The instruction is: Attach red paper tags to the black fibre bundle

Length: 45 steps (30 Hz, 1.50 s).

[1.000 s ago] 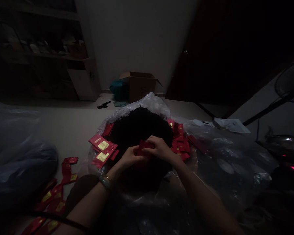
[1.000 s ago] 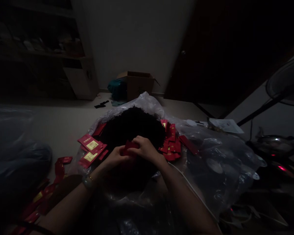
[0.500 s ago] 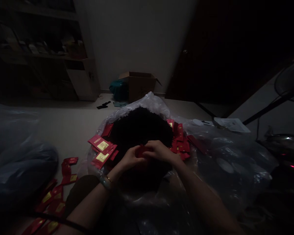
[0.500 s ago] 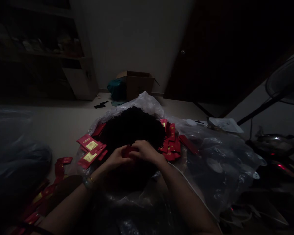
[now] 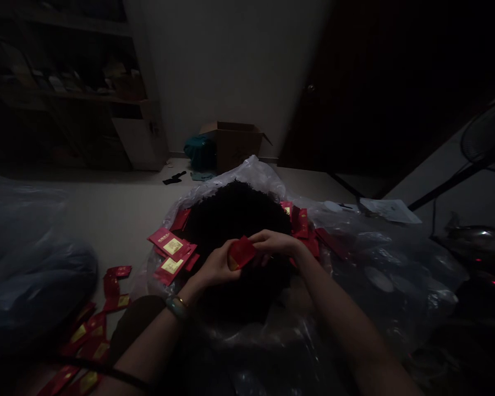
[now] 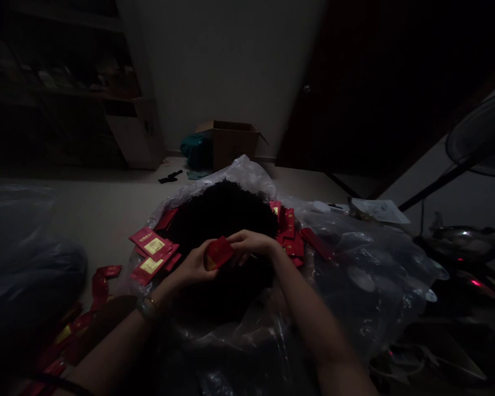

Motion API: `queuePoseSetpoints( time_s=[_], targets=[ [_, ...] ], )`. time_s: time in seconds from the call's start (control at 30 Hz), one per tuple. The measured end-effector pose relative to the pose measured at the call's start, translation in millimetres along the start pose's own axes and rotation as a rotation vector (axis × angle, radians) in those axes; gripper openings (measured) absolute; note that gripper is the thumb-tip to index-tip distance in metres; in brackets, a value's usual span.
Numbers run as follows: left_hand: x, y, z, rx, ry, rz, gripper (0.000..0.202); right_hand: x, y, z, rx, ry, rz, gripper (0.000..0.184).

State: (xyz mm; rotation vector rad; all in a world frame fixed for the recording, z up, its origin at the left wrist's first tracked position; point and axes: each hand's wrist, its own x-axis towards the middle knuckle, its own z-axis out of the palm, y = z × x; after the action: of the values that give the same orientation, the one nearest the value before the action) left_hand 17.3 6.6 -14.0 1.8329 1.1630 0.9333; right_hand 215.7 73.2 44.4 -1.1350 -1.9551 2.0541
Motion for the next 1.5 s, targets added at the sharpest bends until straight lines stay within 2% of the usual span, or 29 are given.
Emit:
queuePoseSetpoints(
  time_s=[0.1, 0.23, 0.33, 0.43, 0.67, 0.97, 1.13, 1.27, 1.33, 1.4, 1.5],
  targets=[
    [-2, 0, -0.1, 0.059, -0.026, 0.0, 0.07, 11, -5, -1, -0.156, -0.081, 0.068, 0.027],
    [-2, -2, 0.1, 0.072, -0.002, -0.001, 0.07, 26, -7, 4, -0.288, 0.054, 0.019, 0.013],
    [0, -5, 0.5, 0.078, 0.043, 0.015, 0.069, 23, -13, 6, -0.349, 0.151, -0.083, 0.013],
    [1, -6, 1.2, 0.091, 0.083, 0.025, 0.067, 14, -21, 2, -0.39, 0.186, -0.154, 0.017],
    [3, -6, 1.4, 0.104, 0.141, 0.035, 0.063, 8, -29, -4, -0.309, 0.262, -0.175, 0.021],
    [2, -4, 2.9, 0.086, 0.227, 0.03, 0.056, 11, -36, 11, -0.464, 0.441, -0.354, 0.014],
    [3, -7, 3.0, 0.077, 0.281, 0.025, 0.048, 1, -44, 11, -0.312, 0.432, -0.291, 0.018],
    [4, -13, 5.3, 0.086, 0.357, 0.005, 0.051, -1, -38, -2, -0.201, 0.578, -0.282, 0.021],
    [4, -15, 6.9, 0.068, 0.425, 0.004, 0.052, 0, -31, -6, -0.232, 0.656, -0.288, 0.023],
    [4, -17, 8.4, 0.045, 0.5, 0.014, 0.053, -1, -25, -4, -0.336, 0.715, -0.357, 0.028],
    [3, -18, 9.5, 0.036, 0.593, 0.038, 0.059, -9, -23, 11, -0.51, 0.743, -0.629, 0.027]
  ],
)
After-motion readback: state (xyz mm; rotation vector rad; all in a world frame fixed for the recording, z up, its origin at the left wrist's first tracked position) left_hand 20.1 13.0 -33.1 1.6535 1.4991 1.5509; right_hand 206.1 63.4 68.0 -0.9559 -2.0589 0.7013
